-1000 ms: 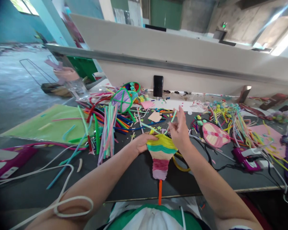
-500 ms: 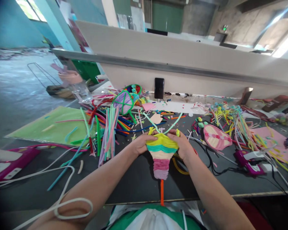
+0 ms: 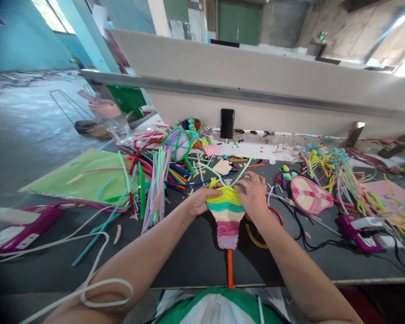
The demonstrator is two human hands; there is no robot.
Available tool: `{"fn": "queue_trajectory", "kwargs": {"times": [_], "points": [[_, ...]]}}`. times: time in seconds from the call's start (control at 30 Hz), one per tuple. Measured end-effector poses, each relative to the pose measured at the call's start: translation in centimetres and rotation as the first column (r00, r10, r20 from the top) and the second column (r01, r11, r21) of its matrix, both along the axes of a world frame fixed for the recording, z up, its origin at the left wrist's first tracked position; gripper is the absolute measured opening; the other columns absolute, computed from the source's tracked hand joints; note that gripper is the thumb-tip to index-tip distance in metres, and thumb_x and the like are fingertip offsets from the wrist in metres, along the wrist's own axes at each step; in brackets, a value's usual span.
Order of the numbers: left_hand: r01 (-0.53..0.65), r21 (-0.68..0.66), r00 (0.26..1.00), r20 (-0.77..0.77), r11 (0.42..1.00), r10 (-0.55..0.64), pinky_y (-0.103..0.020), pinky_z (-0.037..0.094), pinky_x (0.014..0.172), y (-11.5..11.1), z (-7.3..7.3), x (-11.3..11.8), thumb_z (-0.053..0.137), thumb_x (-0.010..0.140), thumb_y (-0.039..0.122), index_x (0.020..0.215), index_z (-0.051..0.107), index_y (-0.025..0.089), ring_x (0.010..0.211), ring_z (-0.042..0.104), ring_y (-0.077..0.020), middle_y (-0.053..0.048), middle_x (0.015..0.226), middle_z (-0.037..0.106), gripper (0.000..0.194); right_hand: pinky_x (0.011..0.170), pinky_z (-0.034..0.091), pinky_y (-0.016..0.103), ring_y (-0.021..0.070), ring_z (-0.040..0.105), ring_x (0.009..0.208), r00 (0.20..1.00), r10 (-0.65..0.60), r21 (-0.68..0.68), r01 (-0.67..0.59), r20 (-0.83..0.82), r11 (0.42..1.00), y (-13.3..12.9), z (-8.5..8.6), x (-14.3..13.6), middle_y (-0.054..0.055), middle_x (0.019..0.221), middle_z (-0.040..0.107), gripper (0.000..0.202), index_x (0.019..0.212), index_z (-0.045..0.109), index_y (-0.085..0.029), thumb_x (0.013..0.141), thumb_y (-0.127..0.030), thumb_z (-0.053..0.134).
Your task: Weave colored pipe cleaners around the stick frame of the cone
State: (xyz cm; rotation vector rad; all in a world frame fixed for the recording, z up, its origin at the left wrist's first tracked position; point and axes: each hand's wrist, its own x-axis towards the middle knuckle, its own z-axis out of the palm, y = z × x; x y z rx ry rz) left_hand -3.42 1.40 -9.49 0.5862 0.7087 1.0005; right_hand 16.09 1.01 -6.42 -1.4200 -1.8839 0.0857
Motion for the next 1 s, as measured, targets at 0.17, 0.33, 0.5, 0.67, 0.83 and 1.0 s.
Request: {"fn": "queue_trajectory", "kwargs": {"times": [0.17, 0.33, 0.5, 0.67, 0.83, 1.0], "points": [[0.022, 0.023, 0.999, -0.029, 0.999, -0.022, -0.030, 0.053, 0.071, -0.1, 0.1, 0.0, 0.077, 0.050, 0.004, 0.086, 0.063, 0.012, 0.074, 0.070, -0.0213, -0.006, 0.078, 0.071, 0.039, 0.086, 0.030, 0.045, 0.0308, 0.041, 0.114, 0.992, -0.018, -0.089, 0.029, 0.124, 0.996, 0.2, 0.4, -1.1, 0.003, 0.118, 0.064, 0.011, 0.076, 0.077, -0.030, 0.078, -0.033, 0.066], [0.043, 0.044, 0.999, -0.028, 0.998, -0.042, -0.032, 0.053, 0.075, -0.1, 0.2, 0.0, 0.078, 0.050, 0.005, 0.086, 0.064, 0.012, 0.075, 0.070, -0.0214, -0.006, 0.080, 0.071, 0.040, 0.085, 0.029, 0.045, 0.0301, 0.044, 0.111, 0.993, -0.072, -0.114, 0.083, 0.098, 0.990, 0.3, 0.3, -2.0, 0.003, 0.110, 0.068, 0.013, 0.072, 0.077, -0.027, 0.078, -0.031, 0.066], [0.054, 0.053, 0.998, -0.045, 0.997, -0.052, -0.031, 0.053, 0.074, -0.2, 0.3, 0.1, 0.081, 0.048, 0.006, 0.086, 0.065, 0.012, 0.072, 0.069, -0.0203, -0.006, 0.078, 0.071, 0.042, 0.084, 0.029, 0.044, 0.0307, 0.046, 0.109, 0.990, -0.129, -0.144, 0.135, 0.049, 0.980, 0.3, -0.1, -2.4, 0.004, 0.107, 0.068, 0.014, 0.071, 0.076, -0.025, 0.077, -0.034, 0.066], [0.050, 0.050, 0.991, -0.127, 0.998, -0.043, -0.035, 0.052, 0.077, -0.5, 0.4, 0.4, 0.083, 0.047, 0.010, 0.090, 0.068, 0.010, 0.076, 0.069, -0.0235, -0.008, 0.078, 0.072, 0.046, 0.084, 0.029, 0.045, 0.0306, 0.045, 0.110, 0.994, -0.106, -0.113, 0.109, 0.033, 0.988, 0.2, -0.6, -2.7, 0.004, 0.109, 0.068, 0.016, 0.066, 0.074, -0.025, 0.077, -0.035, 0.066], [0.071, 0.134, 0.985, -0.166, 0.988, -0.049, -0.033, 0.051, 0.077, -0.8, 0.2, 0.8, 0.082, 0.053, 0.020, 0.093, 0.067, 0.010, 0.077, 0.067, -0.0211, -0.008, 0.082, 0.070, 0.044, 0.083, 0.028, 0.043, 0.0292, 0.046, 0.109, 0.993, -0.109, -0.112, 0.113, 0.041, 0.987, 0.4, -1.3, -2.7, 0.004, 0.106, 0.069, 0.016, 0.062, 0.071, -0.023, 0.077, -0.028, 0.065], [-0.004, 0.434, 0.815, -0.521, 0.901, 0.254, -0.032, 0.049, 0.075, -0.4, -0.5, 0.8, 0.069, 0.075, 0.036, 0.104, 0.063, 0.015, 0.076, 0.062, -0.0174, -0.005, 0.086, 0.066, 0.036, 0.083, 0.026, 0.039, 0.0260, 0.047, 0.108, 0.987, -0.148, -0.150, 0.156, 0.058, 0.976, 0.6, -1.7, -2.5, 0.003, 0.104, 0.069, 0.016, 0.064, 0.071, -0.022, 0.078, -0.028, 0.065]]}}
